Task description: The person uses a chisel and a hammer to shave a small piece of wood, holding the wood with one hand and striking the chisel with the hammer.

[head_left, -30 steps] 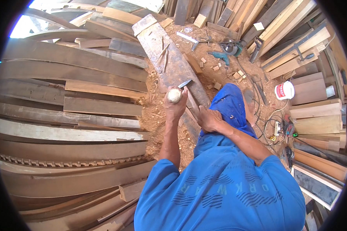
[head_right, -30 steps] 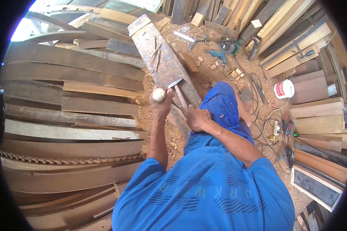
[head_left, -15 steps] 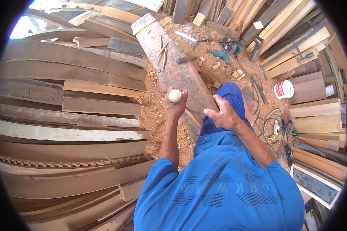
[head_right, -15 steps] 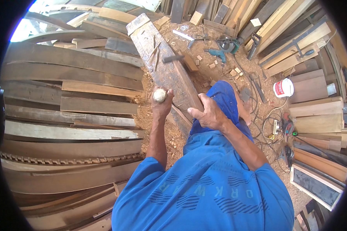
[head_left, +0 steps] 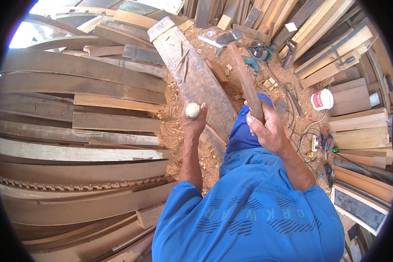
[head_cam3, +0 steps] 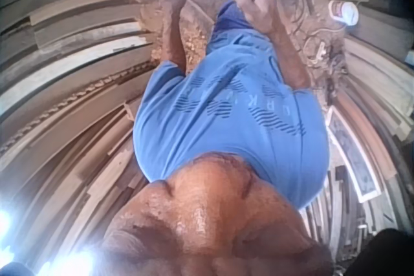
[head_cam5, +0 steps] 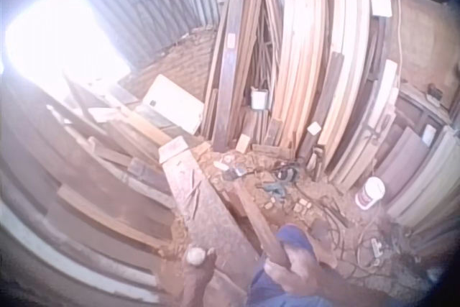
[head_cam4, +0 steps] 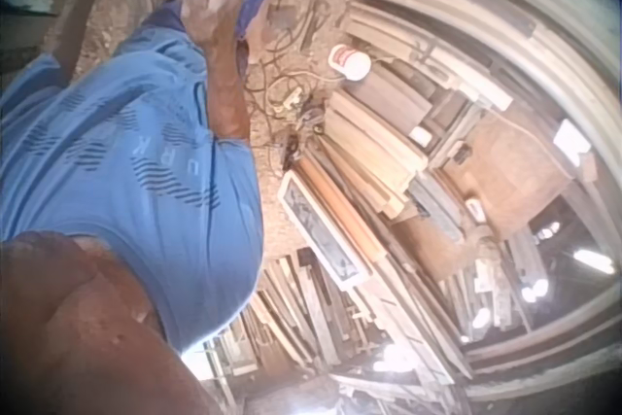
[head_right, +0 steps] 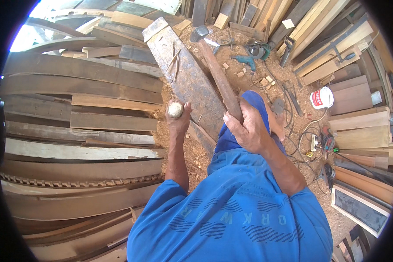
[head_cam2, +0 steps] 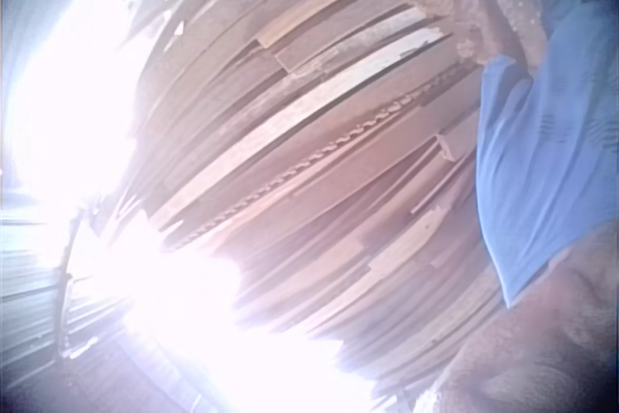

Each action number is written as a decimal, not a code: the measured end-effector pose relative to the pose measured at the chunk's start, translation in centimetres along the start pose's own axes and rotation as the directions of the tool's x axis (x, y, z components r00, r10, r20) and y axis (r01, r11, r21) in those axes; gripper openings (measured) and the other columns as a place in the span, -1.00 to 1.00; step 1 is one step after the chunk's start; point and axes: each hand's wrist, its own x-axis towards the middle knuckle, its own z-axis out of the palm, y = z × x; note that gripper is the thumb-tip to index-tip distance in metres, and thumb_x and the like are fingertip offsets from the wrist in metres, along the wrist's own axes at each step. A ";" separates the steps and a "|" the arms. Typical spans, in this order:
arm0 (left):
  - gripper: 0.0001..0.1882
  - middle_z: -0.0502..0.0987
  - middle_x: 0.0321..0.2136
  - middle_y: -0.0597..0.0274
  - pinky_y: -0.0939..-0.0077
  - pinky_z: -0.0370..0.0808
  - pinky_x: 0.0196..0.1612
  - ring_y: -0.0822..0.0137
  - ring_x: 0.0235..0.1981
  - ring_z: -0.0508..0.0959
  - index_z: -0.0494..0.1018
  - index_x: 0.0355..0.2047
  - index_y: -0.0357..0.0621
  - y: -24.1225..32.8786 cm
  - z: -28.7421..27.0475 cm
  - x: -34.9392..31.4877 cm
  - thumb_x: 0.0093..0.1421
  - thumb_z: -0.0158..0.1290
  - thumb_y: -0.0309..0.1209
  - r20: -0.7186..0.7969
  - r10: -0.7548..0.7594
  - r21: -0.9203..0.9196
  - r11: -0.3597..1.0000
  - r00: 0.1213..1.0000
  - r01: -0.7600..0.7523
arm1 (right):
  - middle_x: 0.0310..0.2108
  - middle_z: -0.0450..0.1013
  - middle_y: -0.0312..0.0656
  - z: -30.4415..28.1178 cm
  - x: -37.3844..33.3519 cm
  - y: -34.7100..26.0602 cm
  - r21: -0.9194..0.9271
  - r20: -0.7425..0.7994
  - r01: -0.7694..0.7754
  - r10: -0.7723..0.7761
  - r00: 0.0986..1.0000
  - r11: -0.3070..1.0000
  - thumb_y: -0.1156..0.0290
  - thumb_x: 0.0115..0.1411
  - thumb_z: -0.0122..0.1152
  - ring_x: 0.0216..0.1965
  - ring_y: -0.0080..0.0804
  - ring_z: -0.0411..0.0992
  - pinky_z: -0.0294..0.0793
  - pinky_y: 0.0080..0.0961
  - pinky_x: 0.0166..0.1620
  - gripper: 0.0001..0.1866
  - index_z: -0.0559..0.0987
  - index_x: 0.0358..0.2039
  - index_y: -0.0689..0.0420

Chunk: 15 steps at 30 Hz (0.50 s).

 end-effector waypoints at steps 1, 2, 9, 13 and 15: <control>-0.83 0.46 -0.53 0.38 0.63 0.44 -0.40 0.55 -0.48 0.46 0.39 -0.42 -0.13 -0.1 0.0 0.0 0.15 0.21 -0.52 0.000 0.001 0.000 1.000 1.000 -0.001 | -0.50 0.28 -0.35 0.0 -0.1 -0.1 0.001 0.000 0.001 -0.001 1.000 1.000 0.20 0.21 0.11 -0.46 -0.61 0.22 0.27 -0.54 -0.38 -0.65 0.42 -0.20 0.26; -0.83 0.46 -0.53 0.37 0.63 0.44 -0.40 0.55 -0.48 0.46 0.38 -0.42 -0.13 -0.3 0.0 -0.1 0.15 0.21 -0.51 -0.003 0.013 -0.006 1.000 1.000 -0.013 | -0.51 0.27 -0.35 -0.1 -0.2 -0.2 0.012 0.004 -0.003 0.003 1.000 1.000 0.20 0.21 0.11 -0.47 -0.61 0.22 0.26 -0.55 -0.40 -0.66 0.42 -0.23 0.25; -0.81 0.44 -0.55 0.44 0.63 0.41 -0.43 0.59 -0.51 0.42 0.41 -0.33 -0.19 -0.3 0.2 -0.6 0.15 0.22 -0.46 -0.027 0.058 -0.019 0.998 0.998 -0.058 | -0.50 0.32 -0.29 -0.2 -0.7 -1.6 -0.052 0.015 0.147 -0.147 0.989 0.988 0.17 0.25 0.10 -0.46 -0.61 0.26 0.29 -0.55 -0.39 -0.66 0.43 -0.28 0.25; -0.81 0.44 -0.56 0.41 0.63 0.40 -0.44 0.58 -0.53 0.42 0.40 -0.33 -0.20 0.4 0.9 -2.5 0.15 0.22 -0.48 -0.028 0.172 0.051 0.984 0.985 -0.170 | -0.45 0.37 -0.26 0.9 -0.7 -1.8 -0.189 -0.206 0.346 -0.381 0.901 0.919 0.24 0.24 0.14 -0.44 -0.58 0.32 0.34 -0.56 -0.35 -0.69 0.39 -0.22 0.23; -0.80 0.45 -0.55 0.38 0.63 0.39 -0.45 0.56 -0.52 0.42 0.39 -0.33 -0.21 -0.2 0.7 -3.0 0.14 0.22 -0.50 0.045 0.218 0.090 0.971 0.975 -0.222 | -0.39 0.43 -0.21 0.9 -0.4 -1.7 -0.077 -0.180 0.323 -0.332 0.926 0.943 0.35 0.20 0.20 -0.38 -0.57 0.37 0.39 -0.56 -0.28 -0.67 0.34 -0.13 0.22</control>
